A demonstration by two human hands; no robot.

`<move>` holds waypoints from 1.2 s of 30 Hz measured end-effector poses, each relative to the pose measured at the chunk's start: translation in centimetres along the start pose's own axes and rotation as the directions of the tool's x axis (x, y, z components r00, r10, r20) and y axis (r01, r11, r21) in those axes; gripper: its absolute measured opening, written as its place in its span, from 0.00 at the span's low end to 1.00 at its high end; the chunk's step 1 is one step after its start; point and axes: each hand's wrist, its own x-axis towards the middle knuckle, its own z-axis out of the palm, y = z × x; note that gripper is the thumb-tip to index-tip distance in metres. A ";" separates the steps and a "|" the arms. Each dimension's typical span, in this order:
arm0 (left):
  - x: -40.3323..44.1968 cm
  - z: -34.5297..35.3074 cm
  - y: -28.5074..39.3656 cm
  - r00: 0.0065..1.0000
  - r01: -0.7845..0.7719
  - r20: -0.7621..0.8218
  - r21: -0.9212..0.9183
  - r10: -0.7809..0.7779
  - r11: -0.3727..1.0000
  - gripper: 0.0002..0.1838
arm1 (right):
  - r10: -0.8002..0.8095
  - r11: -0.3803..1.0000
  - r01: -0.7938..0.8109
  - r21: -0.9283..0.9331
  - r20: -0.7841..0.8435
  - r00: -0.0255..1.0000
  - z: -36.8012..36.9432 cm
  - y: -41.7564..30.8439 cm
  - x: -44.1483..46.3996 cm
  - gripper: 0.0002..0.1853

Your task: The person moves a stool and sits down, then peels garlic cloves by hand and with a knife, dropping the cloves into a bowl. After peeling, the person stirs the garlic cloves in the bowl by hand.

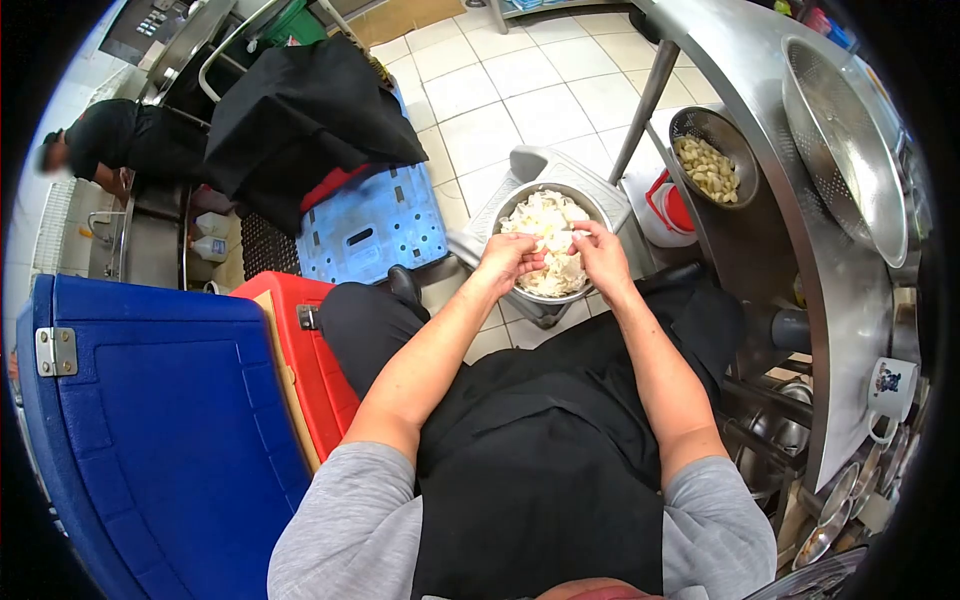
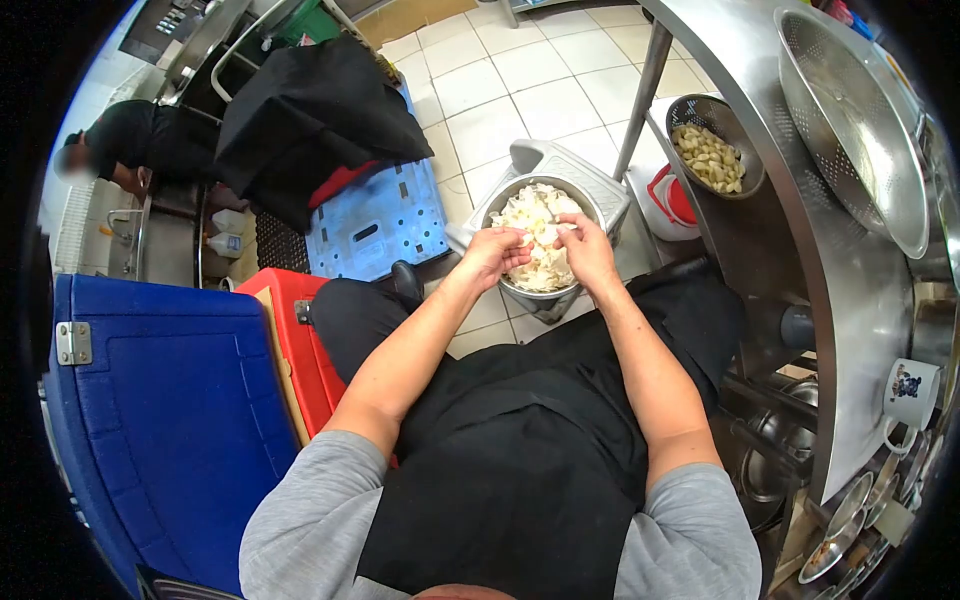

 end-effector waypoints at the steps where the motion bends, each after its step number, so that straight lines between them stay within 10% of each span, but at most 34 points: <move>1: 0.1 -0.1 0.0 1.000 -0.010 0.018 -0.026 0.010 1.000 0.10 | 0.043 0.999 -0.043 -0.003 0.090 0.995 0.1 0.2 -0.1 0.14; 18: -0.4 0.5 0.5 0.978 -0.208 0.033 0.162 0.205 0.965 0.13 | 0.031 0.995 0.000 -0.095 0.325 0.945 0.5 0.5 -0.6 0.21; 36: -0.4 0.5 0.7 0.978 -0.190 0.071 -0.061 0.194 0.980 0.12 | 0.119 0.936 -0.227 0.267 0.366 0.923 0.1 -0.5 -0.8 0.19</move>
